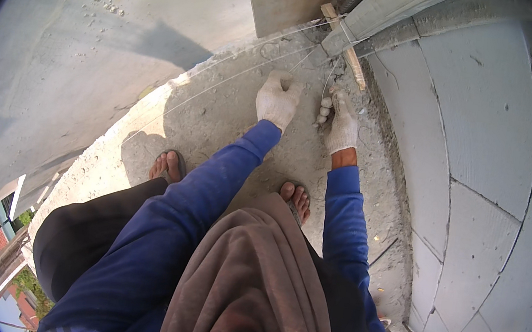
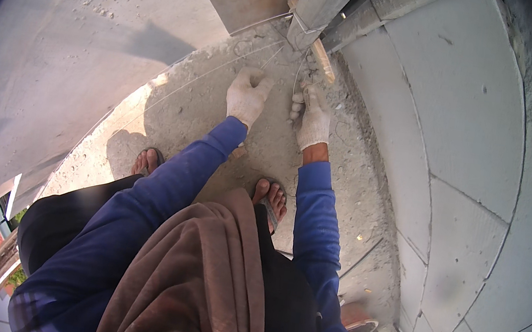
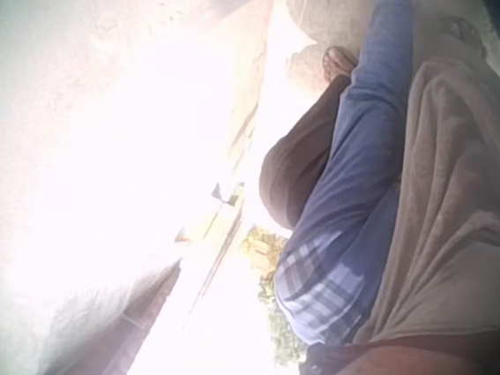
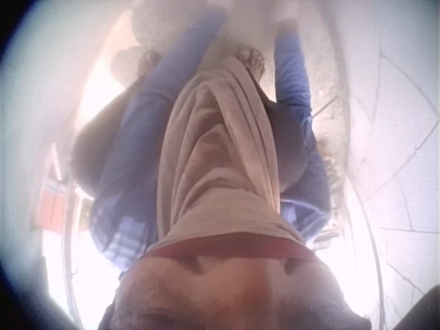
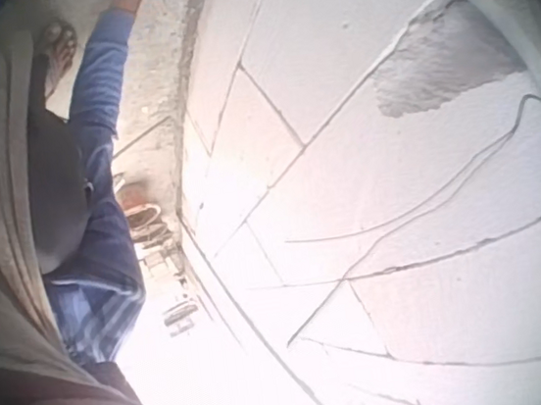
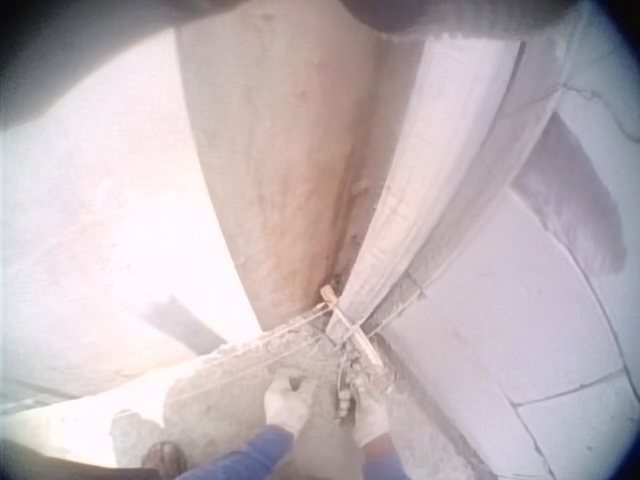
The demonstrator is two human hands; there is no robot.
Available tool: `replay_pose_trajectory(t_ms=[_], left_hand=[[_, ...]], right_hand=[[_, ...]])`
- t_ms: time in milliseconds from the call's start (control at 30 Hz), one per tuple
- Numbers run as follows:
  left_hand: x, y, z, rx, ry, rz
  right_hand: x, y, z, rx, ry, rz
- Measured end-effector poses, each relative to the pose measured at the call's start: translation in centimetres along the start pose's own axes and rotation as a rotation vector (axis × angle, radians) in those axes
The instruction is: The person is applying cement to a curved concrete structure on a rooftop. They use a trowel to scoop cement from a bucket and spread it along the edge of the structure, smoothing the surface. The person also uses a string line as a guide for the application.
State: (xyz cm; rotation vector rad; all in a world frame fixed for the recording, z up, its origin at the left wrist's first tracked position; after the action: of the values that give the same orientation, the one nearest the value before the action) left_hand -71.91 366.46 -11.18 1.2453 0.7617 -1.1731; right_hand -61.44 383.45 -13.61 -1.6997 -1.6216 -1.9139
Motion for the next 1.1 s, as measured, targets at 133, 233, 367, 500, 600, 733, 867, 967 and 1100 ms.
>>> replay_pose_trajectory(t_ms=[133, 233, 367, 500, 600, 733, 867, 967, 1100], left_hand=[[-0.9, 0.3, 1.2, -0.071, -0.140, -0.079], [0.5, 0.2, -0.3, 0.184, -0.172, -0.058], [2.0, 1.5, -0.8, 0.211, -0.197, -0.020], [1.1, 2.5, -0.5, 0.133, -0.170, -0.076], [-0.5, 2.5, 0.6, 0.049, -0.186, -0.033], [-2.3, 1.4, 3.2, -0.075, -0.481, -0.183], [-2.4, 2.6, 3.7, 0.003, -0.750, -0.123], [0.0, 4.3, 3.1, 0.143, -0.681, -0.060], [1.1, 9.4, 1.5, 0.143, -0.447, -0.054]], right_hand=[[-0.9, 0.2, 0.7, -0.018, -0.079, 0.026], [-1.7, 0.0, 1.2, -0.011, -0.119, -0.009], [-1.4, 0.2, 0.6, -0.017, -0.144, -0.034], [-1.1, -0.2, 2.0, -0.141, -0.155, -0.009], [-1.4, -0.4, 3.9, -0.226, -0.257, -0.047], [-1.0, 0.1, 6.1, -0.296, -0.214, 0.024], [-0.3, 1.7, 9.2, -0.449, 0.143, 0.109], [0.5, 4.1, 6.9, -0.379, 0.658, 0.237], [-0.8, 8.4, -0.5, -0.163, 1.255, 0.474]])
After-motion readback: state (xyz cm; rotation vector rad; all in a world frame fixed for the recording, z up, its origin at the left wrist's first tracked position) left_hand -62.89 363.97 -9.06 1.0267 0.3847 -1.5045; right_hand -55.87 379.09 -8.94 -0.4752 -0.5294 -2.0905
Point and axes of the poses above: each hand's wrist, its own y-axis away from the middle knuckle, its own z-axis out of the back of the hand, x = y × z, the point moved 9 cm from there along -y, towards the middle knuckle, and after that the axes turned 13 degrees about y, right-handed, at the moved point
